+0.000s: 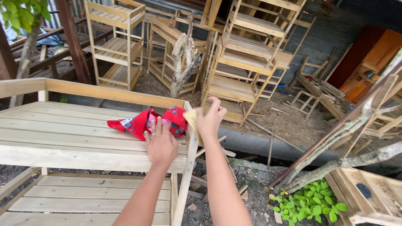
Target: The person sands the top surface and edges of a wooden two-tier shelf using a sanding block and sandpaper. They repeatedly rub the wood to smooth it, occasionally switching between tools and adjusting their grip.
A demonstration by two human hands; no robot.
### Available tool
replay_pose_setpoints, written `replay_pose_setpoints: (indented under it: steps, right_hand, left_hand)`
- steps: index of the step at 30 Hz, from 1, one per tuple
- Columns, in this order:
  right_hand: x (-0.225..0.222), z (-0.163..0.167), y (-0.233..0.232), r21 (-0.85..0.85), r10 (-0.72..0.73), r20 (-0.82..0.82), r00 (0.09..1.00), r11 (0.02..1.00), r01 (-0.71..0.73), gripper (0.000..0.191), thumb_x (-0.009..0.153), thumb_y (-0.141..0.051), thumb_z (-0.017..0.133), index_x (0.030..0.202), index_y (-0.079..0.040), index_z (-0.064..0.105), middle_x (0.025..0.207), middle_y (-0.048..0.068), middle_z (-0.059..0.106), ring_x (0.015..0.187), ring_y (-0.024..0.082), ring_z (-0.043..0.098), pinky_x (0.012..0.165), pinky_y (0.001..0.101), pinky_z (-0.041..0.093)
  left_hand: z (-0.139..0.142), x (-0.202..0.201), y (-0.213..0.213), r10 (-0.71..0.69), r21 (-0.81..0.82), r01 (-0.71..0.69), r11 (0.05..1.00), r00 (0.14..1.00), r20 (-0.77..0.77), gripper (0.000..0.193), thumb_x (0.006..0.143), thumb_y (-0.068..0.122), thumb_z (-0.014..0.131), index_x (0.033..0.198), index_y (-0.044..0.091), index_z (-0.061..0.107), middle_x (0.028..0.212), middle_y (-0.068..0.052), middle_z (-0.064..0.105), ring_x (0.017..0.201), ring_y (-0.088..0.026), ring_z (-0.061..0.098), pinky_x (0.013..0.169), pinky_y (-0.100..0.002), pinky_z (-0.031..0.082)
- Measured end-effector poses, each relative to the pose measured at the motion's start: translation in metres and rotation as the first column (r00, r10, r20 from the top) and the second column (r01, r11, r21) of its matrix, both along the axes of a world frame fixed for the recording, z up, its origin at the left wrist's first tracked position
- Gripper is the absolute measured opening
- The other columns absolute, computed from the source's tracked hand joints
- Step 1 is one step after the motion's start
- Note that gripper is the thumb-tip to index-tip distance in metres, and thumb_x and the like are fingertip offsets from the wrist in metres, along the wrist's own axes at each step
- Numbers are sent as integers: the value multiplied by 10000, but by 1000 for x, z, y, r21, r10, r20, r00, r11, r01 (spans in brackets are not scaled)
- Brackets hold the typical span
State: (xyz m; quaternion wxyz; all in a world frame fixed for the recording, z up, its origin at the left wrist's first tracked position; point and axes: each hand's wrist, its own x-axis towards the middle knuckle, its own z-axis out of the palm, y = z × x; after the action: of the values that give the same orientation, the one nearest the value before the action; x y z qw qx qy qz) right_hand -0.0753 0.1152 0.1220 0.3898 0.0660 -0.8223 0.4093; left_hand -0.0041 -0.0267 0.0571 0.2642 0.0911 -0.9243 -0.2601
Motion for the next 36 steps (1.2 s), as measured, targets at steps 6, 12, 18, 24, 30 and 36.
replay_pose_setpoints:
  steps: [6,12,18,24,30,36]
  right_hand:
    - [25,-3,-9,238,-17,163,986,971,-22,315,1039,-401,687,978,-102,767,970,189,732,971,402,652,1006,485,515]
    - [79,16,-8,525,82,68,994,844,-106,422,834,-440,769,921,-27,772,931,218,741,932,413,683,941,596,441]
    - [88,36,-12,520,92,199,976,834,-184,249,979,-224,576,984,-32,735,1036,176,747,1027,374,692,972,539,476]
    - [99,54,2,487,103,147,984,858,-163,235,956,-195,572,980,-22,729,1033,196,731,968,401,679,882,499,518]
    - [91,62,-9,594,42,251,967,782,-188,283,1027,-232,554,933,-34,733,1024,170,739,1043,360,694,978,469,522]
    - [114,61,5,437,150,-43,988,892,-116,259,960,-168,564,1047,3,737,1088,224,711,1065,420,643,865,499,515]
  left_hand:
    - [2,9,-3,-3,-1,3,1000,999,-36,469,887,185,541,1348,104,575,1584,-131,409,1490,-319,316,1176,-618,232]
    - [11,15,3,-5,-8,5,1000,998,-59,482,884,180,548,1359,98,570,1577,-136,415,1480,-331,331,1158,-630,235]
    - [8,16,4,-10,-5,9,1000,999,-53,447,881,170,548,1322,115,598,1587,-133,415,1500,-321,328,1177,-613,236]
    - [33,19,13,7,-23,-9,1000,999,-51,450,870,187,557,1310,99,601,1589,-138,406,1497,-323,323,1177,-617,229]
    - [36,25,11,-11,-40,9,999,999,-39,475,878,189,548,1345,105,582,1602,-130,392,1506,-330,309,1174,-650,212]
    - [56,27,18,-21,-39,20,999,999,-37,464,877,203,551,1331,114,573,1612,-120,368,1513,-318,284,1183,-647,196]
